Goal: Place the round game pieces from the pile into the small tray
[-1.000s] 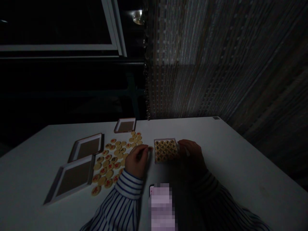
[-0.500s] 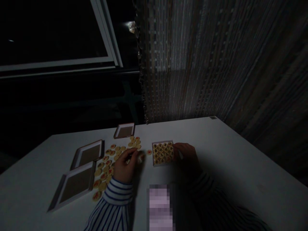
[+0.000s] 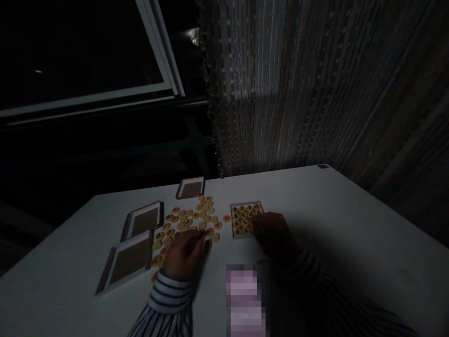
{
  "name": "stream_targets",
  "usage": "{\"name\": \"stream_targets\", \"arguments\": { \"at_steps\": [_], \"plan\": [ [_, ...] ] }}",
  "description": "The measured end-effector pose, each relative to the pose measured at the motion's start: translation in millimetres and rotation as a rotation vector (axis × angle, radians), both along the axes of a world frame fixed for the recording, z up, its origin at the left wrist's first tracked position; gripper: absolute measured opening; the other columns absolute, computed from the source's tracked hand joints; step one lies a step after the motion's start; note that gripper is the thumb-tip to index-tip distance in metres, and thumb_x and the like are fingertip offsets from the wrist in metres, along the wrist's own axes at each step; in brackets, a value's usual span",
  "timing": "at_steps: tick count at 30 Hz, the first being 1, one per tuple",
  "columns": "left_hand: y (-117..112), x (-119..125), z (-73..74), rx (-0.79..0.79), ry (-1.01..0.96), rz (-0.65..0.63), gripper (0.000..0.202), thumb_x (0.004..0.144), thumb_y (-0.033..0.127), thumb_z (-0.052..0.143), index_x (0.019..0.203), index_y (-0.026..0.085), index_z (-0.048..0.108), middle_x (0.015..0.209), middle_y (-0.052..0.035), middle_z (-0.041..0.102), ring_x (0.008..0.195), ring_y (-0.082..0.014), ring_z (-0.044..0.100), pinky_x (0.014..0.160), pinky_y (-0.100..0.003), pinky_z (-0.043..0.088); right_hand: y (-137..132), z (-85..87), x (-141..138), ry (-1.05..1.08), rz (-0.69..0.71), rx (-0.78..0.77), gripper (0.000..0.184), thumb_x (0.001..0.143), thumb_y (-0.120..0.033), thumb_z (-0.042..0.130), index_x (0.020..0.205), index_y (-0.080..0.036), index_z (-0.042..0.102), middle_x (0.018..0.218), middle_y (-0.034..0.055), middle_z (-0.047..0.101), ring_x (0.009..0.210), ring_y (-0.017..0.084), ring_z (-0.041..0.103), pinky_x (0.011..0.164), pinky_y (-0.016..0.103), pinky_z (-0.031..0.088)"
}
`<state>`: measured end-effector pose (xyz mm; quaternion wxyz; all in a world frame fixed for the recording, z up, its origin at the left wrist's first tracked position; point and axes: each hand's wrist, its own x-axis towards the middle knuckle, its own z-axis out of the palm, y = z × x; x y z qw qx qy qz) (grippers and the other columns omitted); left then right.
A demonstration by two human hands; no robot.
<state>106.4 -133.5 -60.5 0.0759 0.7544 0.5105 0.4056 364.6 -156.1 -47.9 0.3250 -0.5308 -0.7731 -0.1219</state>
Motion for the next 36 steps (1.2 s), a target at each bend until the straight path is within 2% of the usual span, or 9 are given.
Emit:
{"name": "stream_targets", "arguments": {
  "at_steps": [7, 12, 16, 20, 24, 36],
  "plan": [
    [3.1, -0.8, -24.6, 0.064, 0.319, -0.054, 0.025, 0.077, 0.035, 0.049, 0.091, 0.02, 0.064, 0.086, -0.0059, 0.068, 0.081, -0.0221, 0.06, 0.075, -0.038, 0.046, -0.8, -3.5, -3.9, -0.032, 0.13, 0.08, 0.025, 0.085, -0.018, 0.039, 0.068, -0.016, 0.057, 0.062, 0.0026, 0.057, 0.061, 0.012, 0.047, 0.064, 0.027, 0.031],
    [1.3, 0.7, -30.5, 0.042, 0.403, -0.004, 0.026, 0.073, 0.032, 0.052, 0.094, 0.022, 0.062, 0.086, -0.0064, 0.067, 0.082, -0.0238, 0.059, 0.076, -0.041, 0.044, 3.7, -10.6, -1.3, -0.023, 0.168, 0.17, 0.021, 0.084, -0.019, 0.042, 0.069, -0.016, 0.057, 0.06, 0.0023, 0.056, 0.059, 0.011, 0.046, 0.062, 0.027, 0.031],
    [0.8, 2.6, -32.0, 0.028, 0.401, 0.02, 0.027, 0.073, 0.032, 0.052, 0.095, 0.021, 0.062, 0.086, -0.0064, 0.067, 0.083, -0.0231, 0.059, 0.078, -0.041, 0.043, 6.9, -16.2, 1.8, -0.035, 0.219, 0.175, 0.019, 0.084, -0.019, 0.043, 0.071, -0.016, 0.058, 0.061, 0.0026, 0.057, 0.058, 0.011, 0.047, 0.062, 0.027, 0.032],
    [1.3, 3.0, -35.1, 0.032, 0.386, 0.023, 0.027, 0.073, 0.033, 0.051, 0.095, 0.021, 0.062, 0.086, -0.0061, 0.068, 0.083, -0.023, 0.059, 0.079, -0.04, 0.043, 6.8, -18.4, 2.6, -0.004, 0.207, 0.166, 0.019, 0.084, -0.02, 0.043, 0.077, -0.016, 0.059, 0.067, 0.0037, 0.06, 0.064, 0.012, 0.05, 0.066, 0.027, 0.034],
    [1.9, 2.8, -37.2, 0.039, 0.345, 0.026, 0.027, 0.073, 0.033, 0.052, 0.095, 0.022, 0.062, 0.084, -0.0063, 0.068, 0.081, -0.0237, 0.059, 0.078, -0.041, 0.043, 6.5, -18.4, 3.5, -0.015, 0.215, 0.123, 0.021, 0.085, -0.021, 0.041, 0.075, -0.015, 0.059, 0.065, 0.0034, 0.058, 0.062, 0.012, 0.049, 0.064, 0.027, 0.033],
    [2.9, 6.6, -29.3, 0.066, 0.147, -0.092, 0.026, 0.076, 0.03, 0.049, 0.097, 0.02, 0.06, 0.091, -0.0073, 0.067, 0.084, -0.0222, 0.06, 0.076, -0.039, 0.045, 3.8, -10.5, 2.6, -0.043, 0.178, 0.126, 0.022, 0.084, -0.021, 0.041, 0.071, -0.016, 0.059, 0.062, 0.003, 0.057, 0.059, 0.012, 0.047, 0.06, 0.026, 0.032]
  ]
}}
